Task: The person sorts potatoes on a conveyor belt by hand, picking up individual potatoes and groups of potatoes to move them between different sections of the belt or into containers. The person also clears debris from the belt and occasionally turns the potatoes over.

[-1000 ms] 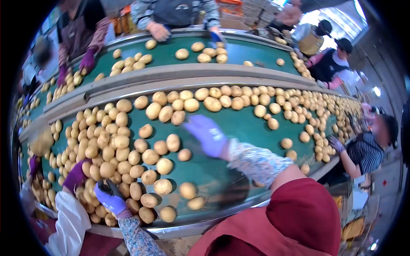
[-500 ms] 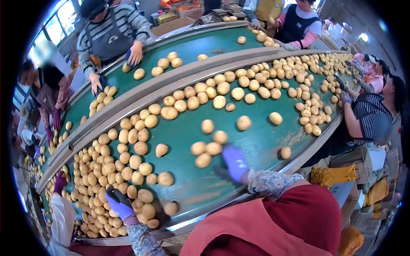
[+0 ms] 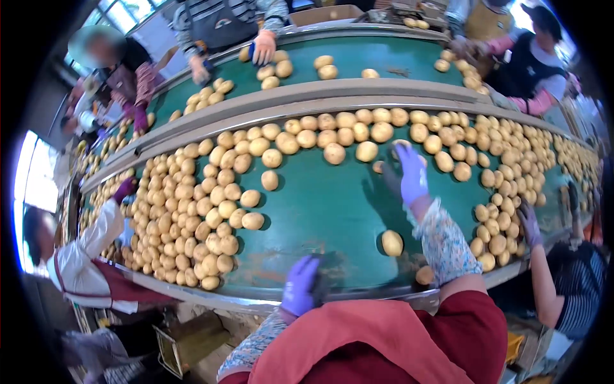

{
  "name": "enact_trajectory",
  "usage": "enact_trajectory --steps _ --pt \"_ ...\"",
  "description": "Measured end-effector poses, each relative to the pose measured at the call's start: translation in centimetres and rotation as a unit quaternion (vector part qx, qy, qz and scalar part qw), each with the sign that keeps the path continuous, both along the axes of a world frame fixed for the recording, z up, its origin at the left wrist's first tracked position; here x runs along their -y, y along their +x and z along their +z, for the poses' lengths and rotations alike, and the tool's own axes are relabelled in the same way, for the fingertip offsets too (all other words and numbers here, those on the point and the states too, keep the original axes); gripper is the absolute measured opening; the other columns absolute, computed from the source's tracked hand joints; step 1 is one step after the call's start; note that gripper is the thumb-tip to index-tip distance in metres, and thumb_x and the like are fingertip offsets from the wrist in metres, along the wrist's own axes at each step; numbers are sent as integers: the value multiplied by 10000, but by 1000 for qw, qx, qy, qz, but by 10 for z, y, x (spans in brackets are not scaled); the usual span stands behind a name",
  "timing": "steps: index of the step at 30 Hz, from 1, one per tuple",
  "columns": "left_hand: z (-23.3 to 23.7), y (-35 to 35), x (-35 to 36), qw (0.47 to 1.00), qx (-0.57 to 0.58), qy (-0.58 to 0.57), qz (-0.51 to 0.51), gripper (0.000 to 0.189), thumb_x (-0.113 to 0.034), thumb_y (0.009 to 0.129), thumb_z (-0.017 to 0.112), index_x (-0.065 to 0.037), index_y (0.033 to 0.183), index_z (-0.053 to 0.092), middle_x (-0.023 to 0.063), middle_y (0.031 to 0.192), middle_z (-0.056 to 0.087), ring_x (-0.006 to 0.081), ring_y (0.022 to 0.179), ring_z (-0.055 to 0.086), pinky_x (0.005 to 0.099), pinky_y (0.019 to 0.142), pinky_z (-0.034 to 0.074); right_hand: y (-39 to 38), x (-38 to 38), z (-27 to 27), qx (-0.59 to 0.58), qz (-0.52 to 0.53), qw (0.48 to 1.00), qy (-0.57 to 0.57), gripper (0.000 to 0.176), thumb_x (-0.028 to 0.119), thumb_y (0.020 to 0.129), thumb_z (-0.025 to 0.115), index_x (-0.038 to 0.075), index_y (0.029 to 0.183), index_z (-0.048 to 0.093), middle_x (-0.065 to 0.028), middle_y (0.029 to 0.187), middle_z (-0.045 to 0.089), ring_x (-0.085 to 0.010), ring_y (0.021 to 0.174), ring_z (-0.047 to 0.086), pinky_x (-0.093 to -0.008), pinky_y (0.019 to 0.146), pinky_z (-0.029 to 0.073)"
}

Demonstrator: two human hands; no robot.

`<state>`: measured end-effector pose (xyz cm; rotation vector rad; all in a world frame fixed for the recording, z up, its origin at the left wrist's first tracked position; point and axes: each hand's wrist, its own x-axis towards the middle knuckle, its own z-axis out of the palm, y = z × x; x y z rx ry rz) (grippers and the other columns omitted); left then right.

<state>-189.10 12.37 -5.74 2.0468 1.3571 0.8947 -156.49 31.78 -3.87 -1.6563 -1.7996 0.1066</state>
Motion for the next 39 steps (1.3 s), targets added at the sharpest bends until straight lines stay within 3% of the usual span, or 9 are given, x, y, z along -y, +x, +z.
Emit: enact_trajectory --steps 7,14,17,21,26,33,35,36,39 --pt "5 -39 -27 993 -68 -2 -94 479 -157 860 691 -41 1310 574 209 1364 547 430 1228 516 504 1037 438 -43 -117 -33 179 -113 945 -250 609 493 842 629 263 1391 501 -187 1339 549 -377 1167 612 -538 1021 415" --pt "-26 -99 -90 971 -135 51 -192 558 -157 793 659 -75 1336 559 157 1426 499 392 1307 465 543 1073 382 -180 -37 -13 172 322 883 -295 575 353 796 755 172 1299 544 -209 1151 614 -401 1032 654 -498 887 534" --pt "-34 -140 -114 961 -158 144 -177 575 -137 729 646 -107 1301 587 114 1414 516 347 1304 474 554 1062 367 -205 -71 15 -80 395 850 -338 503 351 857 730 115 1274 576 -157 1067 651 -283 995 658 -419 860 539" --pt "-65 -201 -126 961 -224 160 -7 532 -137 733 627 -183 1263 628 38 1291 583 300 1207 531 499 978 423 -234 -137 31 -324 128 891 -292 352 292 982 606 69 1254 584 -120 1021 665 -218 921 647 -383 788 533" --pt "-51 -337 -179 959 -203 186 62 375 -164 782 642 -221 1150 679 145 1367 567 380 1210 536 564 988 419 -312 -110 0 266 63 936 -222 458 368 892 654 118 1269 584 -203 1163 605 -404 1050 624 -484 871 516" --pt "-70 -482 -233 907 -362 195 95 516 -85 799 589 -223 1295 627 41 1300 616 298 1233 550 540 1079 395 -331 -118 12 -35 314 850 -422 548 364 870 740 10 1270 617 -162 1156 675 -242 1083 645 -378 943 515" --pt "-113 -545 -238 918 -340 175 109 524 -24 851 529 -221 1330 610 32 1367 592 299 1288 525 492 1123 380 -358 -148 29 -220 7 866 -449 364 362 936 661 67 1148 692 -76 929 689 -152 807 612 -304 734 508" --pt "-127 -570 -244 930 -314 133 135 533 -3 872 504 -218 1352 593 36 1407 569 310 1315 506 475 1141 369 -360 -167 19 -377 139 877 -263 350 366 988 573 93 1182 677 -37 948 663 -109 754 560 -278 664 473" --pt "-116 -625 -275 863 -443 133 203 556 -18 892 527 -159 1429 510 127 1466 501 349 1370 446 431 1132 376 -404 -193 5 -234 35 903 -357 372 345 1002 525 138 1302 603 -76 1037 653 -197 880 620 -336 734 508"
